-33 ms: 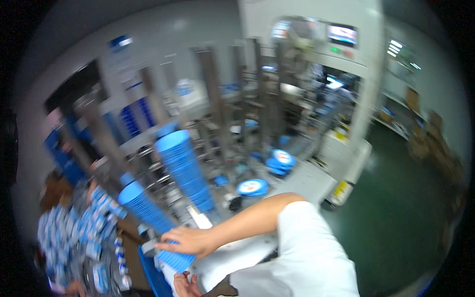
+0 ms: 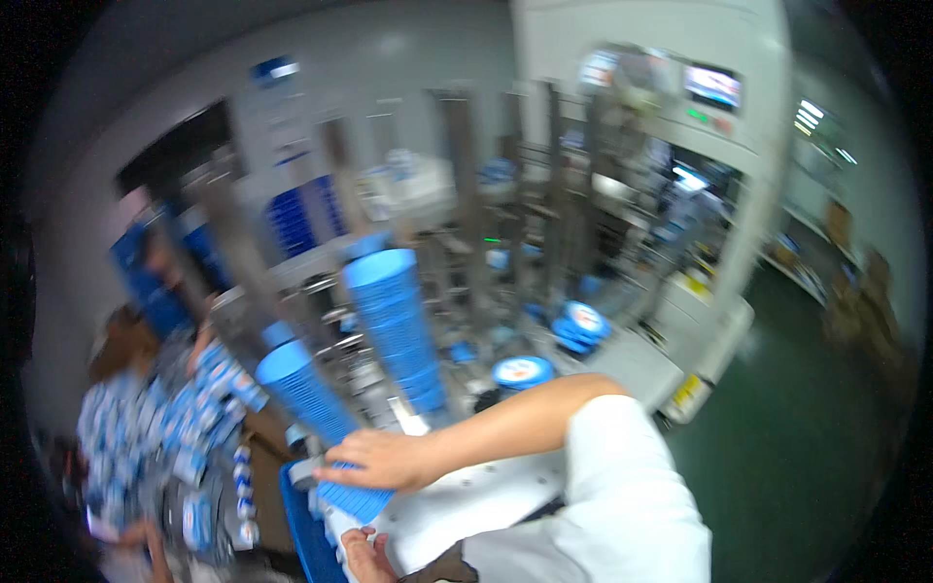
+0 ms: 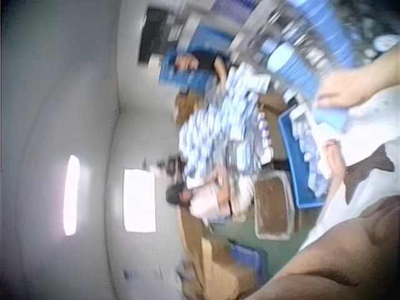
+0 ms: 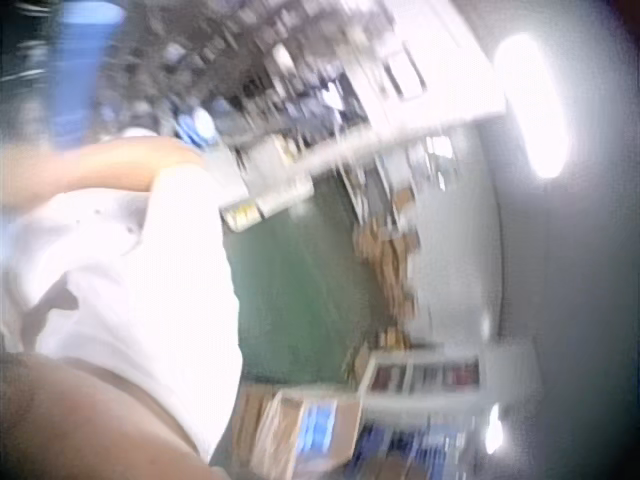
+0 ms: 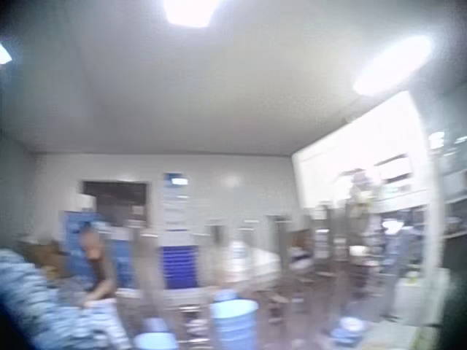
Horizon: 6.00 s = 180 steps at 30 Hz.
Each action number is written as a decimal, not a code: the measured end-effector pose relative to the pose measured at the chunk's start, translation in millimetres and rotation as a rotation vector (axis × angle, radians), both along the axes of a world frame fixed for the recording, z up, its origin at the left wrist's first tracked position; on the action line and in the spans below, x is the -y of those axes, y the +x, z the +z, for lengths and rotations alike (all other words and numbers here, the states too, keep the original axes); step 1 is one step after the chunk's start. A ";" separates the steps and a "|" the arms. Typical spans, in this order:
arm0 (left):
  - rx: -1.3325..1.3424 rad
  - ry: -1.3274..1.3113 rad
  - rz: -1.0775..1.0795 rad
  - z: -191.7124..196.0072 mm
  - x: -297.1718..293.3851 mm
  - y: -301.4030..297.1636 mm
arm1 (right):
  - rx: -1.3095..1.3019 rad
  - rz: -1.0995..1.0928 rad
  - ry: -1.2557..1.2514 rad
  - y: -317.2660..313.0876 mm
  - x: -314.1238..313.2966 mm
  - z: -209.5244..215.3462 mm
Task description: The person assembles blue plastic containers by placing lids onto bases and inserting them into a packaging machine. They also handle packaged items, moving them from a table to a box, and retrieve blue lids from a container to continue the assembly process.
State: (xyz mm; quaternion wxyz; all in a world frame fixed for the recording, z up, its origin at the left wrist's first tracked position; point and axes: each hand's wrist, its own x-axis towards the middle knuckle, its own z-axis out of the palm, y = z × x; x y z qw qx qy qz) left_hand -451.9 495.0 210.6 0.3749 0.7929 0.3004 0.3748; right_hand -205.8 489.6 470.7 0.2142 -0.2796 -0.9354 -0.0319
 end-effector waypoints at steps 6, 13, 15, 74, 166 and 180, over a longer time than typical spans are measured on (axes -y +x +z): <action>0.168 0.133 0.283 74.1 44.3 23.6 | -0.327 -0.277 0.875 -11.1 -82.9 221.0; -0.452 0.993 0.531 -33.8 30.9 22.1 | 0.020 -0.884 1.201 -5.1 -159.3 294.2; -0.046 0.594 0.368 -174.5 7.7 -18.0 | -0.087 -0.824 1.025 -42.7 -164.6 295.0; -0.494 -0.230 0.879 37.2 439.1 181.8 | 0.067 0.468 -1.136 172.3 361.6 -101.3; -0.246 -0.500 -0.018 205.7 253.4 196.3 | -0.191 -0.096 -0.575 172.8 139.7 -66.8; 0.189 -0.568 -0.171 173.4 123.2 130.2 | 0.127 -0.294 0.614 146.2 37.7 151.1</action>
